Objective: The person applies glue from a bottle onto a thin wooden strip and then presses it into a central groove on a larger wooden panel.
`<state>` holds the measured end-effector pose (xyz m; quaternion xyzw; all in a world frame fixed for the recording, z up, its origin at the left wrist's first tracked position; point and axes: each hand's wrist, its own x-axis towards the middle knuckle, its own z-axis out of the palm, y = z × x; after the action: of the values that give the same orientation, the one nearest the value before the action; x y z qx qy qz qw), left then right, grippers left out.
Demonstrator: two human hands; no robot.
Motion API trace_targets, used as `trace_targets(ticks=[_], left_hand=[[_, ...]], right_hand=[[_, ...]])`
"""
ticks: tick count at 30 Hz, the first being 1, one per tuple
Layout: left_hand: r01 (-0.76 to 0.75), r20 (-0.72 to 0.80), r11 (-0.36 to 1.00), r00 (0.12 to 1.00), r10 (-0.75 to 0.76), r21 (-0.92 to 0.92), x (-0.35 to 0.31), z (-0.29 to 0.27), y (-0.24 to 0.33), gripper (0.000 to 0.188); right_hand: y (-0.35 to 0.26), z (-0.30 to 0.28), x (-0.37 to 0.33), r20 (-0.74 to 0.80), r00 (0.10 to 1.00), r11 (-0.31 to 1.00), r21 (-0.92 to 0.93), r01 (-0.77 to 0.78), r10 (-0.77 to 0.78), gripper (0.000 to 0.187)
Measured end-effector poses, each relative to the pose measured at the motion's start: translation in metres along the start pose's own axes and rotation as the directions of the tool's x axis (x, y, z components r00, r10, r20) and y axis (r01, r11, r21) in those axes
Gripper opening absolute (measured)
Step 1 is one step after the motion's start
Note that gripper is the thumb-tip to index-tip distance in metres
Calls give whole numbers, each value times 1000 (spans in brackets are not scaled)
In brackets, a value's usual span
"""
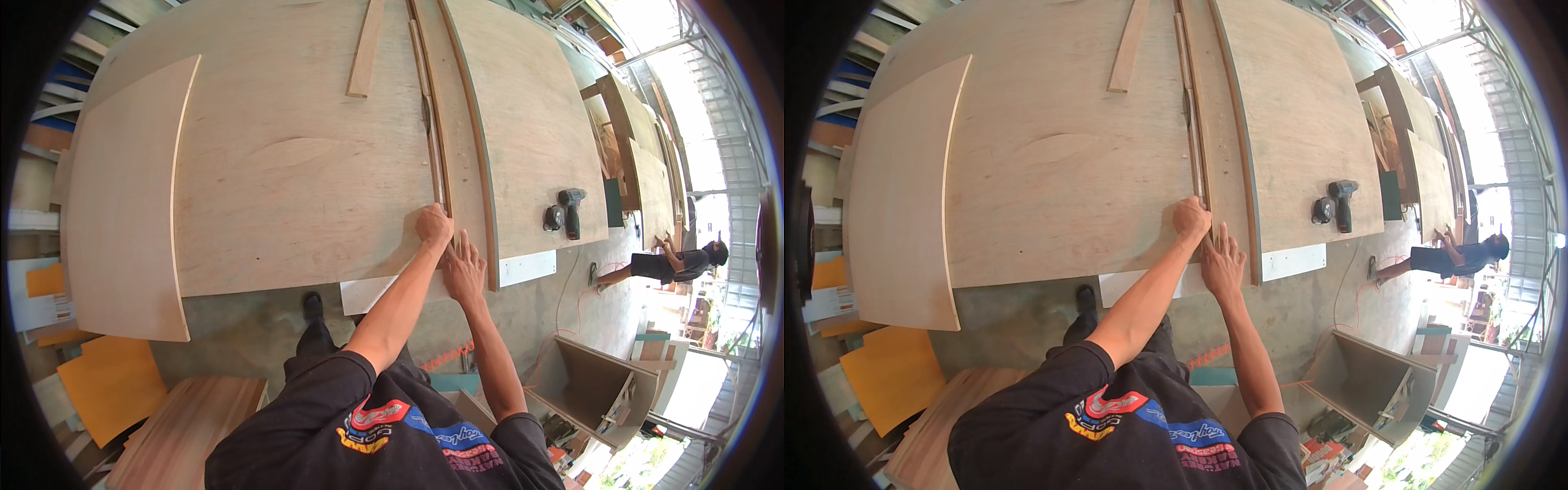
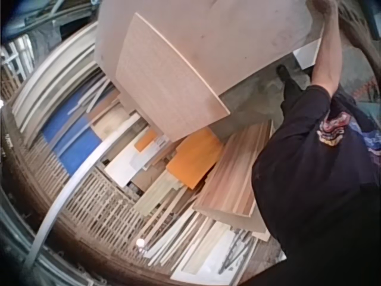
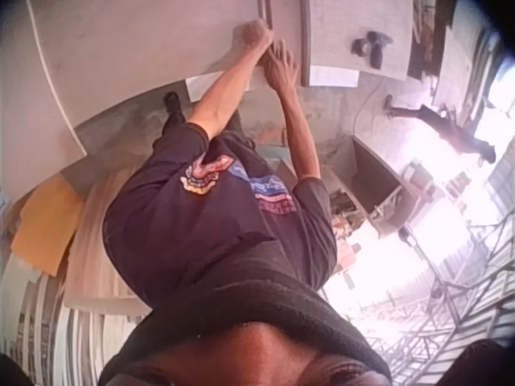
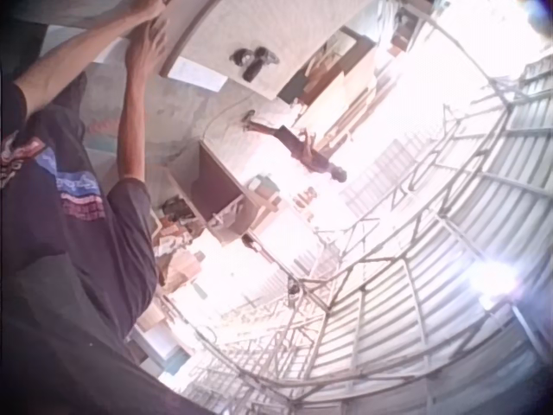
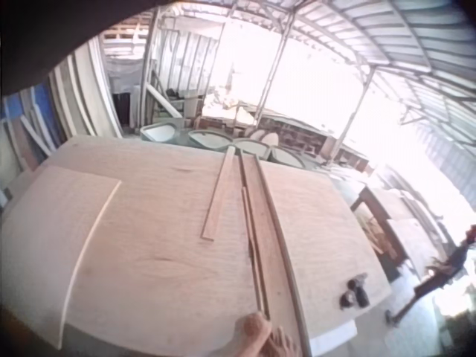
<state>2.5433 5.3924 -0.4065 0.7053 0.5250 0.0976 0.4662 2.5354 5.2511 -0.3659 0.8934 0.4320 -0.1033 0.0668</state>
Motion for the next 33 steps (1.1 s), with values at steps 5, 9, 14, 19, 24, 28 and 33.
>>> trace_targets(ticks=[5,9,14,19,24,28,33], left_hand=[[2,-23,1000,1000,-2,-12,10,2,0,15],[30,20,999,999,-29,-24,16,1,1,17],[12,26,999,1000,-11,-48,23,0,2,16],[7,12,999,1000,-6,-54,31,-2,3,17],[8,-15,998,1000,-9,-62,35,-4,9,16],[2,-24,999,1000,-3,-53,41,-6,11,16],[-9,-59,999,998,6,-49,48,-8,12,15]], right_hand=[[-7,-4,25,41,999,1000,-10,-19,19,56],[-12,-4,34,67,997,998,-62,-27,31,55],[-12,-2,41,33,999,997,-68,-29,31,55],[-11,-3,52,44,999,996,-86,-17,20,55],[-13,-6,61,50,998,997,-77,-29,33,54],[-11,-8,68,73,997,995,-103,-10,18,56],[-15,-14,77,84,996,993,-115,1,9,58]])
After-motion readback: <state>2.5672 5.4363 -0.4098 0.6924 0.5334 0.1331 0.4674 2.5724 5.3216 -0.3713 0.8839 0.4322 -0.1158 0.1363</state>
